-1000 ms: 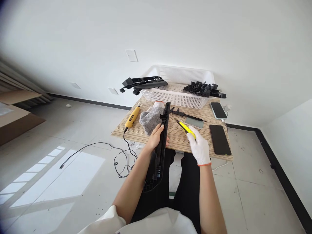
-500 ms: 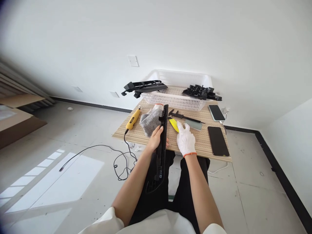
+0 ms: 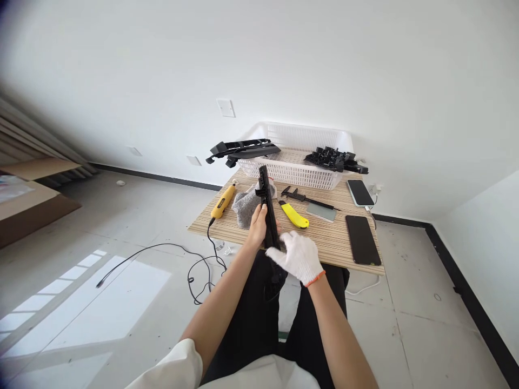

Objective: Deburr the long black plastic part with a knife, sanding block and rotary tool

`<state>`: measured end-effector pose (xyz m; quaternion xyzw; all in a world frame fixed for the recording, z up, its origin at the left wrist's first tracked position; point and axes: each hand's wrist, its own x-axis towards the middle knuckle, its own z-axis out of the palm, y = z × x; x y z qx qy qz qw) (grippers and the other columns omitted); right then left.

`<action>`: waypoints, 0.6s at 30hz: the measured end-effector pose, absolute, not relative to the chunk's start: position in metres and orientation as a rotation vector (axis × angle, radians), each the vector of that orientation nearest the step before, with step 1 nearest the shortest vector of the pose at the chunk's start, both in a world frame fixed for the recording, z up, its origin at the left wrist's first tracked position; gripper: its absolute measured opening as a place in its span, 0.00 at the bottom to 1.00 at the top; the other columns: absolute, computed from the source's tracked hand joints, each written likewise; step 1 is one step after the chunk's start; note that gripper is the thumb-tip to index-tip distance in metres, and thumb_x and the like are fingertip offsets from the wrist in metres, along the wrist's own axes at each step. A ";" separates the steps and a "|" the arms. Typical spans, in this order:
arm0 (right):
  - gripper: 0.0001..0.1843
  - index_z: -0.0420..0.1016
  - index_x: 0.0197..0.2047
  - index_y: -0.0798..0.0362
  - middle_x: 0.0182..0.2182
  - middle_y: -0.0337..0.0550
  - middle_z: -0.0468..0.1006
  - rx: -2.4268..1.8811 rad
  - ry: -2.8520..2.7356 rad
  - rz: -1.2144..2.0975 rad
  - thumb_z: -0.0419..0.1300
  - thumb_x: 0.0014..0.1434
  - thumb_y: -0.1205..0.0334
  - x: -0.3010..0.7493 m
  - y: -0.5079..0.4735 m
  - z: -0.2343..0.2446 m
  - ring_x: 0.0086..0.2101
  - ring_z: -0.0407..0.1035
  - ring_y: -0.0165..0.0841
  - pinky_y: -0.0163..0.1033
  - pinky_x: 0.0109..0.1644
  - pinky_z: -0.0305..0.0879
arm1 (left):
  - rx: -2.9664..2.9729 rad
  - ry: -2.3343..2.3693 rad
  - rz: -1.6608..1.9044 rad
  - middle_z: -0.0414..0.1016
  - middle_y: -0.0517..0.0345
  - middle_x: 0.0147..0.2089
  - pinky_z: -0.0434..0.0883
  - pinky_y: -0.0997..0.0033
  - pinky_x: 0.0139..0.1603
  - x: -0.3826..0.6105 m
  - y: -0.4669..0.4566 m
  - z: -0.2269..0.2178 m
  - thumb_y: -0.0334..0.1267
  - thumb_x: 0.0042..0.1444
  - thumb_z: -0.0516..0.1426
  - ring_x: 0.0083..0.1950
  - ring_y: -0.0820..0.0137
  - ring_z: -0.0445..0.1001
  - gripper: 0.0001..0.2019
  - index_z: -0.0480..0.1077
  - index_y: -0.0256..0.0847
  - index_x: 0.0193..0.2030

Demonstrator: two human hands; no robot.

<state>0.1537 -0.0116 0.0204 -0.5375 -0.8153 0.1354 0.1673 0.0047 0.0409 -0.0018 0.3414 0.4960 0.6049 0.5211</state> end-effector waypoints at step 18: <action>0.21 0.78 0.46 0.46 0.40 0.43 0.82 -1.684 -2.050 0.778 0.56 0.62 0.41 0.136 0.000 0.028 0.41 0.76 0.42 0.37 0.35 0.57 | 0.922 0.841 1.281 0.80 0.52 0.41 0.76 0.64 0.43 -0.002 0.030 0.000 0.52 0.55 0.62 0.44 0.61 0.79 0.22 0.70 0.39 0.50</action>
